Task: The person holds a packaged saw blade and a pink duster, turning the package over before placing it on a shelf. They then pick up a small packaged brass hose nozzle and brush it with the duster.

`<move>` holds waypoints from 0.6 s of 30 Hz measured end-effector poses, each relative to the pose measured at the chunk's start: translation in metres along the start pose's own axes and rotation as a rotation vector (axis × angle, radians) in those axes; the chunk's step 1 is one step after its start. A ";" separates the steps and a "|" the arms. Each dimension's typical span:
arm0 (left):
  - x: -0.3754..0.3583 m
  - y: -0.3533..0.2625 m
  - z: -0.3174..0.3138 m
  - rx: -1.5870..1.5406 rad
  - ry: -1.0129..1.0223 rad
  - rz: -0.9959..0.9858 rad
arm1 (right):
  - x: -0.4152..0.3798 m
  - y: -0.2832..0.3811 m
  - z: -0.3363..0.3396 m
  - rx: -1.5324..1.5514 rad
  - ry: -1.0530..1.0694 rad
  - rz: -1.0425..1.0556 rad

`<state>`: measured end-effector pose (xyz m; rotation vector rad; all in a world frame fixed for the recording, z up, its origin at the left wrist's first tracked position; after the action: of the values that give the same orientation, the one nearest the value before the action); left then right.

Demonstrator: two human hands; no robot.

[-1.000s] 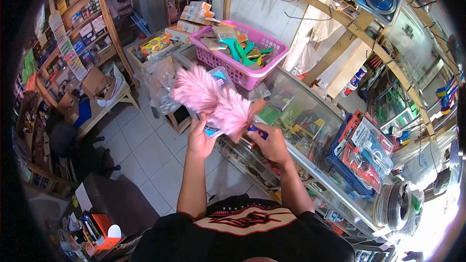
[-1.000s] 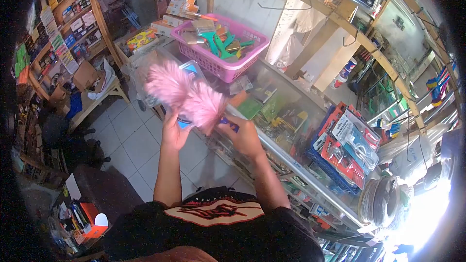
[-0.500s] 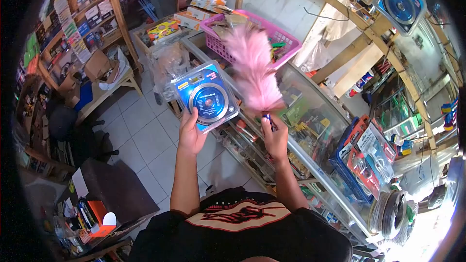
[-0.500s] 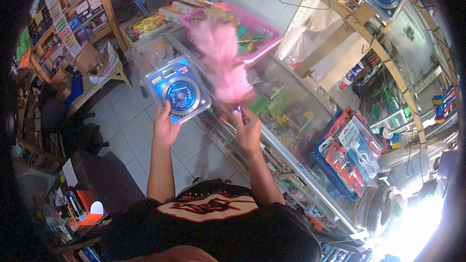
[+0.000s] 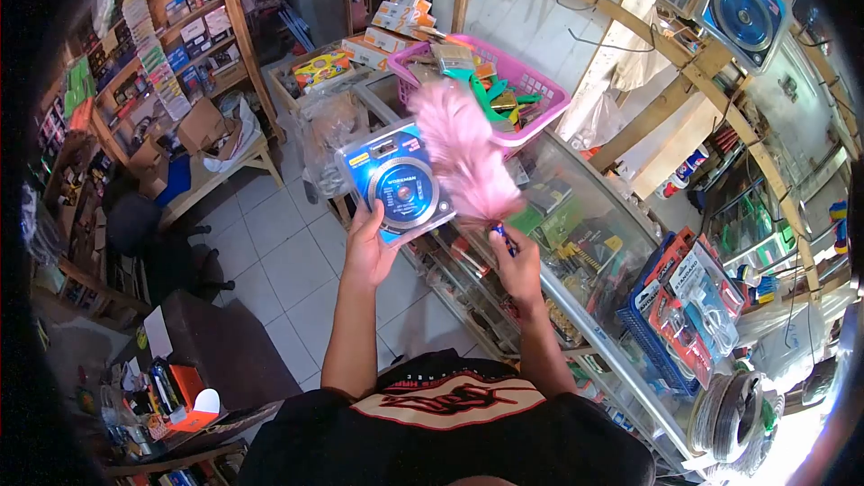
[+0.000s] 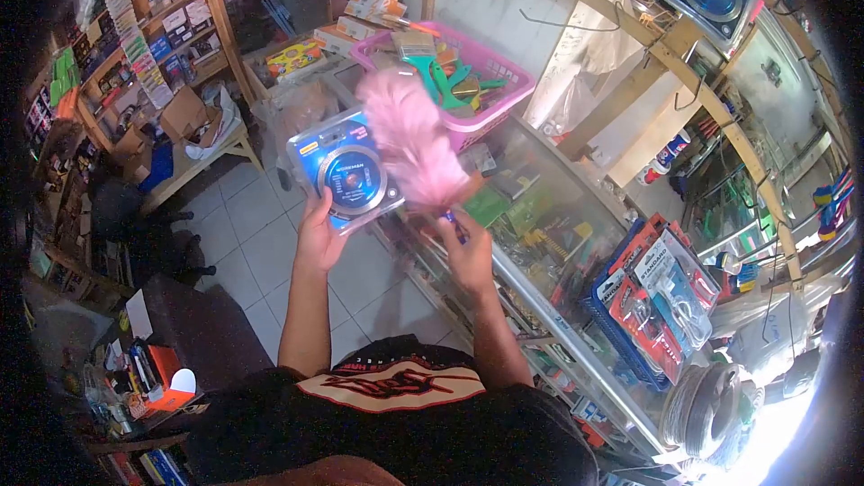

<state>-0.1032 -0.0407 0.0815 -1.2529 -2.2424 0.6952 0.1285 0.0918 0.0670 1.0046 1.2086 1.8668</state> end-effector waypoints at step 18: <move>0.017 0.009 0.008 -0.089 0.004 -0.133 | -0.031 -0.004 0.048 -0.126 0.209 0.081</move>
<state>-0.1106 -0.0239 0.0722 -1.1312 -2.3516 0.5483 0.1850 0.0862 0.0684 0.8170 1.1649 2.1260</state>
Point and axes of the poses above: each hand's wrist, its own x-axis towards the middle knuckle, its own z-axis out of the back of the hand, y = z × x, the point moved 10 cm from there along x, towards the middle knuckle, and after that the axes turned 1 degree about x, right-handed, at the moved point
